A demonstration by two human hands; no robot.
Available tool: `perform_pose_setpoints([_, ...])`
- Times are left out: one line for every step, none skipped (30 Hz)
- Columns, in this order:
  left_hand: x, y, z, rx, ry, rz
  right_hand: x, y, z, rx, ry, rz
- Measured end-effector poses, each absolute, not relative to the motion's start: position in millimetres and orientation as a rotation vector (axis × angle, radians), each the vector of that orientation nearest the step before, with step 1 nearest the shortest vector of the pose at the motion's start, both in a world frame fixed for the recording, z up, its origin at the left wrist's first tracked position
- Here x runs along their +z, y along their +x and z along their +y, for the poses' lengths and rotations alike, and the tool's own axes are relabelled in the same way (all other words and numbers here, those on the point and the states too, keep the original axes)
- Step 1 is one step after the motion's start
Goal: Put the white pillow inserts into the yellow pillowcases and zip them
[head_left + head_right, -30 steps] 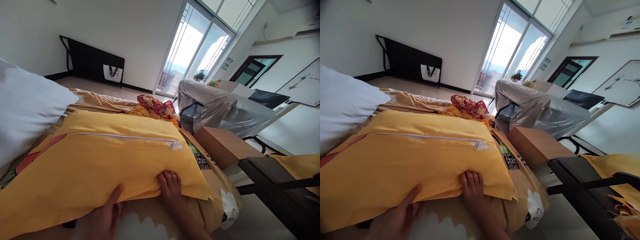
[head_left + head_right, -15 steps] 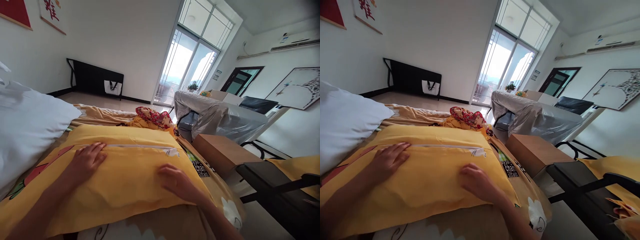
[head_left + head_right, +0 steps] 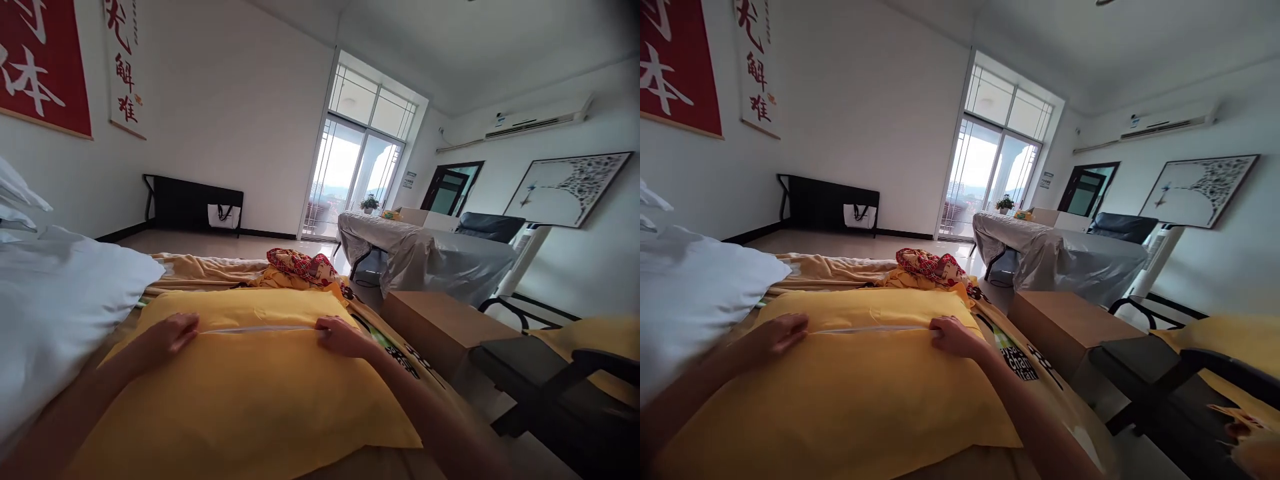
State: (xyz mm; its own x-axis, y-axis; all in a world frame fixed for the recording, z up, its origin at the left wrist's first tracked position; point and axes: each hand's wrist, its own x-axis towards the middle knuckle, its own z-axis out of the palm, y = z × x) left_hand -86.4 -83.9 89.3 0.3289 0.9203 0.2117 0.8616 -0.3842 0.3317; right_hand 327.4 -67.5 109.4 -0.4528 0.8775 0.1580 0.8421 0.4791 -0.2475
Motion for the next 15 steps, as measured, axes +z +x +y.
perform_pose_setpoints([87.3,-85.2,-86.1,0.580,2.393,1.649,110.6,325.7,-67.2,0.201,-1.457,-2.478])
perform_pose_setpoints([84.2,-84.1,-88.7,0.602,2.371,1.660,111.9,324.4,-66.7,0.217,-1.449,-2.497])
perform_pose_setpoints([80.4,-83.1,-91.3,0.614,2.364,1.674,113.4,323.5,-66.2,0.247,-1.447,-2.525])
perform_pose_setpoints([76.7,-82.3,-93.8,0.612,2.372,1.683,115.0,322.5,-65.8,0.295,-1.448,-2.568])
perform_pose_setpoints([73.3,-81.6,-96.4,0.599,2.389,1.686,116.7,321.4,-65.6,0.344,-1.446,-2.612])
perform_pose_setpoints([70.8,-80.7,-99.0,0.578,2.411,1.679,118.4,319.8,-66.0,0.379,-1.432,-2.654])
perform_pose_setpoints([69.2,-79.7,-101.8,0.553,2.435,1.668,120.0,317.8,-67.2,0.390,-1.408,-2.684])
perform_pose_setpoints([68.5,-78.4,-104.9,0.536,2.462,1.645,121.4,315.4,-69.3,0.375,-1.377,-2.697])
perform_pose_setpoints([68.5,-76.8,-108.3,0.531,2.488,1.620,122.7,312.7,-72.4,0.333,-1.345,-2.688])
perform_pose_setpoints([69.0,-75.2,-111.8,0.537,2.508,1.601,123.9,310.0,-76.4,0.276,-1.317,-2.665])
perform_pose_setpoints([69.7,-73.5,-115.1,0.551,2.518,1.594,125.2,307.4,-81.0,0.217,-1.295,-2.635])
perform_pose_setpoints([70.2,-72.1,-118.0,0.573,2.516,1.597,126.7,305.3,-86.1,0.170,-1.269,-2.608])
perform_pose_setpoints([70.3,-70.9,-120.0,0.599,2.502,1.605,128.4,303.5,-91.1,0.135,-1.230,-2.585])
perform_pose_setpoints([69.9,-70.2,-121.0,0.635,2.481,1.617,130.4,302.3,-95.8,0.115,-1.172,-2.565])
perform_pose_setpoints([69.1,-69.9,-120.8,0.673,2.454,1.635,132.3,301.4,-99.8,0.114,-1.103,-2.545])
